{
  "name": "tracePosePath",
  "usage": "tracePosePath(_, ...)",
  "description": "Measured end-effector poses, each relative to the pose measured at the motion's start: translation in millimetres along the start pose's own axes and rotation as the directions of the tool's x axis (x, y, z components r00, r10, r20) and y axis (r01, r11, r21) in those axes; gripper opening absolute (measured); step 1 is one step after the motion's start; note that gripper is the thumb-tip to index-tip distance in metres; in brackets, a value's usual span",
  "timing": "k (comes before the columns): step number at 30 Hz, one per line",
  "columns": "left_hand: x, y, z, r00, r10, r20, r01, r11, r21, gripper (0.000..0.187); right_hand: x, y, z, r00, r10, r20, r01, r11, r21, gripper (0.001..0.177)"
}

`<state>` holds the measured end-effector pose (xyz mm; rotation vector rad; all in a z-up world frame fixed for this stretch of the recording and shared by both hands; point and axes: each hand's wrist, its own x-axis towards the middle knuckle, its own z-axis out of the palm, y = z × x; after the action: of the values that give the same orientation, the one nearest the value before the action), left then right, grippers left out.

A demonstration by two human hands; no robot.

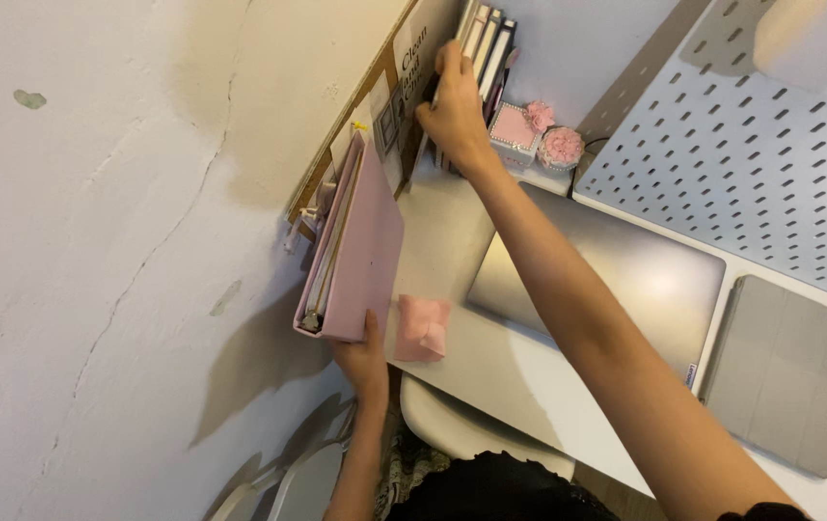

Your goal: The person organizes a desk area by placing a keyboard and a box into a drawer, arranging pens in a wall-mounted holder, and wiping the desk surface with a cloth. They also coil a power adapter cable and store it in the drawer.

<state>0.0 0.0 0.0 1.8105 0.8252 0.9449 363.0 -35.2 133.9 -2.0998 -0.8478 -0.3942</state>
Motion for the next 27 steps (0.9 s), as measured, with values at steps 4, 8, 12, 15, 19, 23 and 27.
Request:
tracePosePath(4,5,7,-26,0.957,-0.192,0.217,0.188,0.981,0.041,0.04,-11,2,-3,0.996,0.076,-0.055,-0.061,0.97,0.234,0.067)
tracePosePath(8,5,20,-19,0.962,-0.158,0.225,0.141,0.986,0.088,0.039,-16,-1,-11,0.965,0.259,0.046,-0.261,0.92,0.293,0.071)
tracePosePath(12,16,31,-2,0.98,-0.123,0.159,0.131,0.99,-0.043,0.049,-31,2,-15,0.975,-0.158,-0.158,0.169,0.984,0.056,0.071)
tracePosePath(15,21,34,4,0.984,-0.091,0.156,0.103,0.992,-0.071,0.049,-49,-7,-30,0.98,-0.059,-0.192,0.059,0.998,-0.006,0.062)
tracePosePath(19,25,31,9,0.983,-0.02,0.181,0.03,0.998,-0.051,0.048,-78,-35,-60,0.974,0.204,-0.096,-0.188,0.97,0.153,0.051)
tracePosePath(23,37,34,24,0.985,0.044,0.165,-0.055,0.996,0.063,0.049,-92,-54,-96,0.953,0.29,-0.093,-0.268,0.943,0.199,0.046)
tracePosePath(27,57,44,48,0.979,0.052,0.195,-0.039,0.997,-0.068,0.049,-116,-82,-110,0.941,0.319,-0.114,-0.299,0.94,0.163,0.047)
